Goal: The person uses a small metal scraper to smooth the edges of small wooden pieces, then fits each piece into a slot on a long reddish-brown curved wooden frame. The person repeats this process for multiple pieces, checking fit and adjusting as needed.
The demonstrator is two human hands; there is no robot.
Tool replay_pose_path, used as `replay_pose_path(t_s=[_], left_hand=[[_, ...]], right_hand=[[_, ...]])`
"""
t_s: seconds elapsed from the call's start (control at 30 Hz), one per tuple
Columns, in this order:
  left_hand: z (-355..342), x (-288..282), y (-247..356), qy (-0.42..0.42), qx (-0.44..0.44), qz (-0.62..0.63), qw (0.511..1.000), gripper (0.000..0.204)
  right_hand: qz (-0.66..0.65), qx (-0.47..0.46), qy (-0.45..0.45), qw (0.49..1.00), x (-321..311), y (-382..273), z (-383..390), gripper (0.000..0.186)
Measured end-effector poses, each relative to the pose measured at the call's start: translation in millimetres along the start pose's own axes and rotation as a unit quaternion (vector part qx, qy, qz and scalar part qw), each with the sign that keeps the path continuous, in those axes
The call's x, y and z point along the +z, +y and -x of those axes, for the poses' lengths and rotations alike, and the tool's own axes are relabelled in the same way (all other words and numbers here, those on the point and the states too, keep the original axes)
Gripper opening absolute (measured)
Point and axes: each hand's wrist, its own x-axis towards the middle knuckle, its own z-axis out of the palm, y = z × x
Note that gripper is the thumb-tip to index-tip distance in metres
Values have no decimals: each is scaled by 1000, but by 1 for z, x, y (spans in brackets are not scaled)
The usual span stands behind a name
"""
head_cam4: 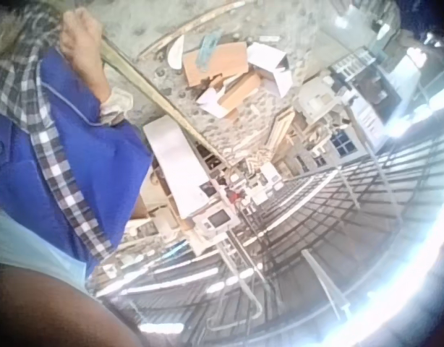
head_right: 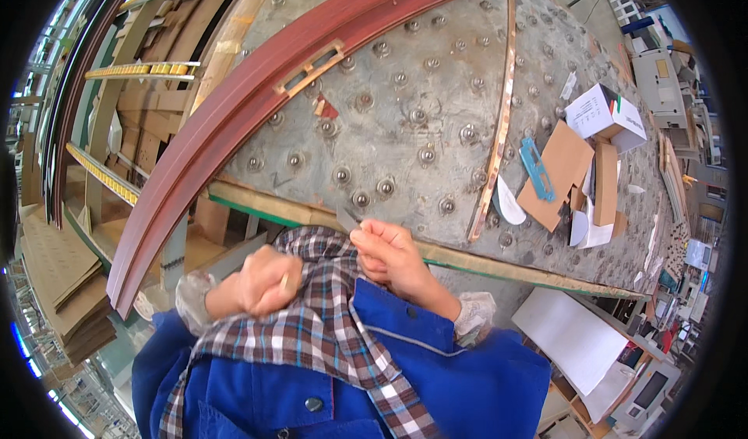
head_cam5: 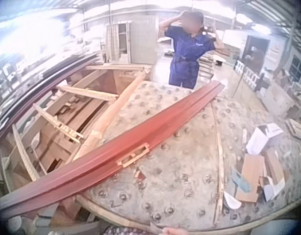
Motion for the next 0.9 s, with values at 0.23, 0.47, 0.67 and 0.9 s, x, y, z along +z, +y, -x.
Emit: replay_pose_path(t_s=[0.23, 0.47, 0.67, 0.9], left_hand=[[-2, 8, -13, -1, -199, 135, 971, 16], [0, 10, -12, 2, -190, 142, 971, 14], [2, 14, -13, -13, -176, 135, 975, 11], [2, 13, -10, -18, -186, 136, 973, 11]], right_hand=[[262, 27, -157, 952, 40, -33, 5, 22], [230, 59, -168, 957, 43, -33, 5, 25], [220, 83, -160, 959, 35, -29, 7, 26], [212, 118, -171, 955, 36, -32, 4, 26]])
